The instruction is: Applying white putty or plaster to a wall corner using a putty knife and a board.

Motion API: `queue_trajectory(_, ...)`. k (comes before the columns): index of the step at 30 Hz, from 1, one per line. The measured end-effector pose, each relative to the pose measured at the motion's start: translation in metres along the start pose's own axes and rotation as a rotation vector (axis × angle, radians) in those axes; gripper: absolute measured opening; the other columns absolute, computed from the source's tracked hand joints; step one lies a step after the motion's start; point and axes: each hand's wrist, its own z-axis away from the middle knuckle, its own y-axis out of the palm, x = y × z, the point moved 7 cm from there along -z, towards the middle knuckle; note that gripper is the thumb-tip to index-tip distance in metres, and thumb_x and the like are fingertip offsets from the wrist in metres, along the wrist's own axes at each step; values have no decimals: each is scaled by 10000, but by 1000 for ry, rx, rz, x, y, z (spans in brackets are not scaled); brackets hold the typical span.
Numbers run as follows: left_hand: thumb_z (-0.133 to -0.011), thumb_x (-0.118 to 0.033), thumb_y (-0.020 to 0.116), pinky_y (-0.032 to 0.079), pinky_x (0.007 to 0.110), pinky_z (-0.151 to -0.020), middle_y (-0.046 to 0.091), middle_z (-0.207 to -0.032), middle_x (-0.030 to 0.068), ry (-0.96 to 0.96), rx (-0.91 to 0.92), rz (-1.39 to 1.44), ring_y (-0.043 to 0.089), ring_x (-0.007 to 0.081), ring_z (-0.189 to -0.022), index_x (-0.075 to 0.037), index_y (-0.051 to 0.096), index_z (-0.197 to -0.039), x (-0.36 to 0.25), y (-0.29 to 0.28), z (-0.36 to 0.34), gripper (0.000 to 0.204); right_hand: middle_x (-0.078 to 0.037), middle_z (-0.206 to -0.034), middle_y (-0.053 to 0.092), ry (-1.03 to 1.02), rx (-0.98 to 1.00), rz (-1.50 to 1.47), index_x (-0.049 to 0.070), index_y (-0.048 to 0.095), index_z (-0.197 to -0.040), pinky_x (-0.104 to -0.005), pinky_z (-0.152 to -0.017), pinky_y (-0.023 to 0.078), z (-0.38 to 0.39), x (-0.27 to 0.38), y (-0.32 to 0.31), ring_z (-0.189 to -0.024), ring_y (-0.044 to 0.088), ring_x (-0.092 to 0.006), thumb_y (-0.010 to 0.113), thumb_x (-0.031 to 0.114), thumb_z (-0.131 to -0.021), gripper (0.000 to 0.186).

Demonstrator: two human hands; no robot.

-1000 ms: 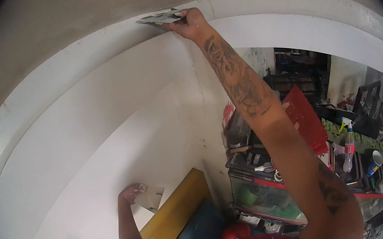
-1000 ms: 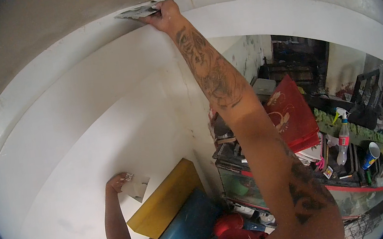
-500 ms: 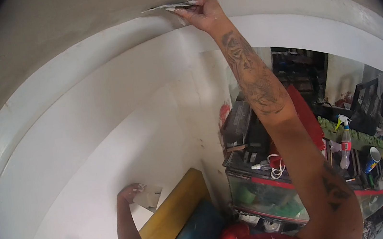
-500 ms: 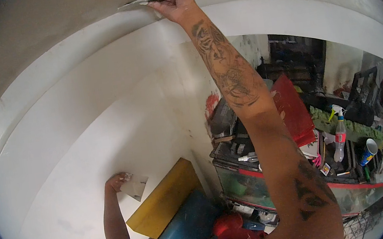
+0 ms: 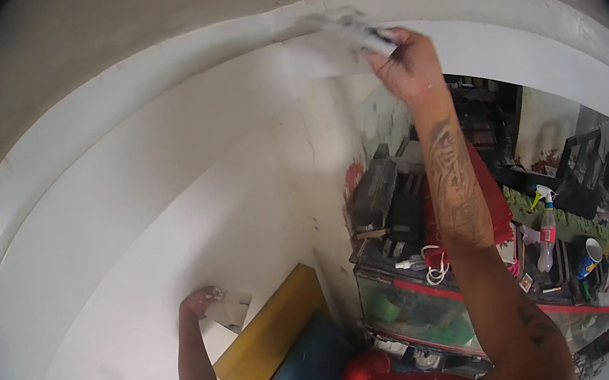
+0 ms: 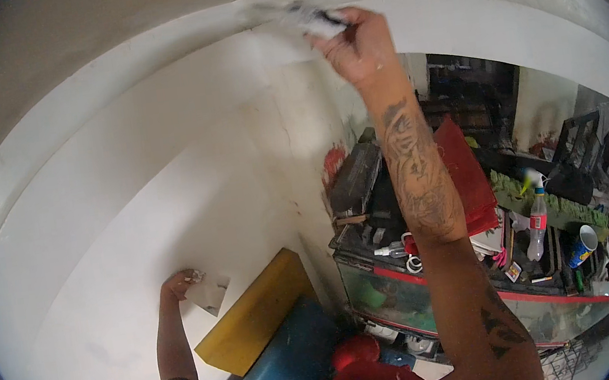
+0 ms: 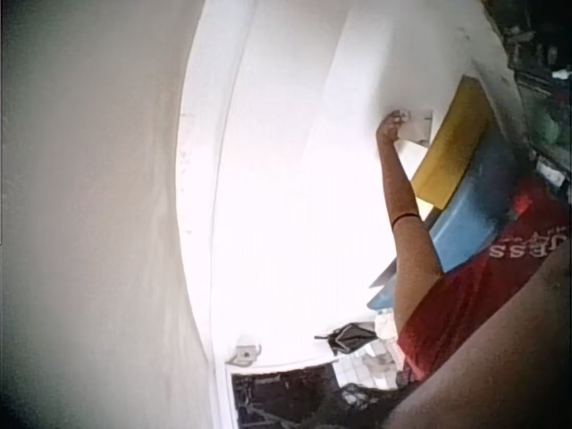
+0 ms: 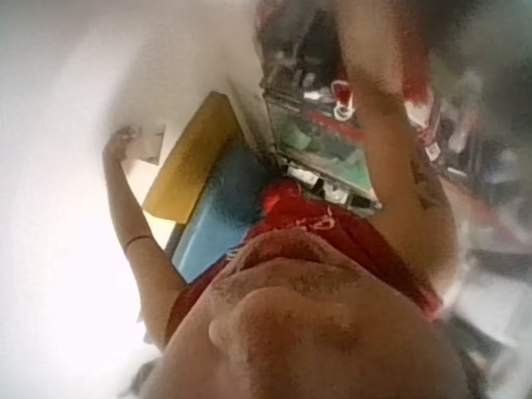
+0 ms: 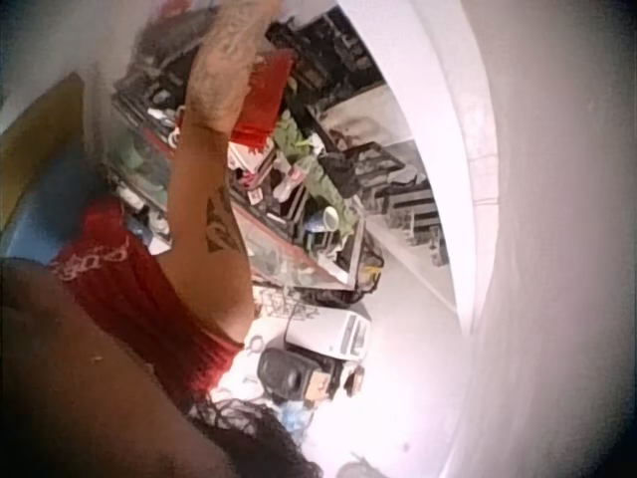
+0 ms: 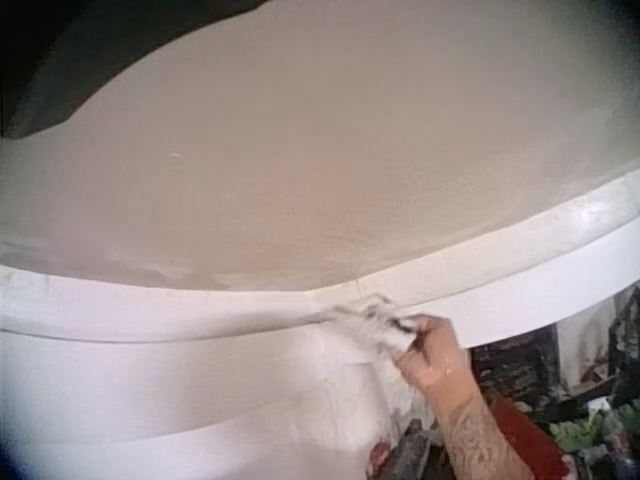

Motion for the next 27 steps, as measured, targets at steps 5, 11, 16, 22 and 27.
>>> queue_trajectory(5, -650, -37, 546, 417, 256, -708, 512, -987, 42, -86, -55, 152, 495, 163, -879, -43, 460, -1029, 6, 4, -4, 388, -176, -836, 464, 87, 26, 183, -116, 428, -867, -286, -699, 426, -48, -56, 1, -731, 459, -231, 355, 11, -763, 180)
queue_trajectory(11, -709, -106, 549, 388, 275, -769, 512, -1010, 66, 54, 24, 324, 479, 157, -920, -19, 484, -1016, -7, 8, 6, 326, -224, -1013, 359, 140, -54, -93, -100, 355, -867, -471, -875, 324, -128, -89, 8, -951, 368, -355, 244, 51, -739, 227)
queue_trajectory(16, -712, -113, 545, 373, 270, -794, 504, -1033, 73, -37, 30, 394, 468, 158, -942, -27, 483, -1024, 1, 11, 1, 329, -218, -1017, 367, 129, 46, -67, -71, 365, -933, -457, -875, 323, -146, -102, 19, -973, 361, -353, 227, 84, -765, 267)
queue_trajectory(22, -727, -152, 532, 372, 263, -792, 505, -1021, 79, 47, -64, 77, 469, 167, -947, -39, 482, -1025, -2, 5, 10, 323, -186, -1037, 397, 101, -60, -97, -77, 413, -937, -384, -820, 374, -140, -108, 29, -933, 397, -299, 253, 89, -815, 261)
queue_trajectory(27, -727, -147, 526, 376, 267, -785, 507, -1009, 84, 101, 0, 5, 474, 169, -935, -34, 493, -1003, -11, 7, 11, 300, -203, -1104, 342, 124, 53, -74, -43, 323, -1052, -494, -859, 320, -145, -104, 38, -1035, 337, -355, 207, 137, -814, 320)
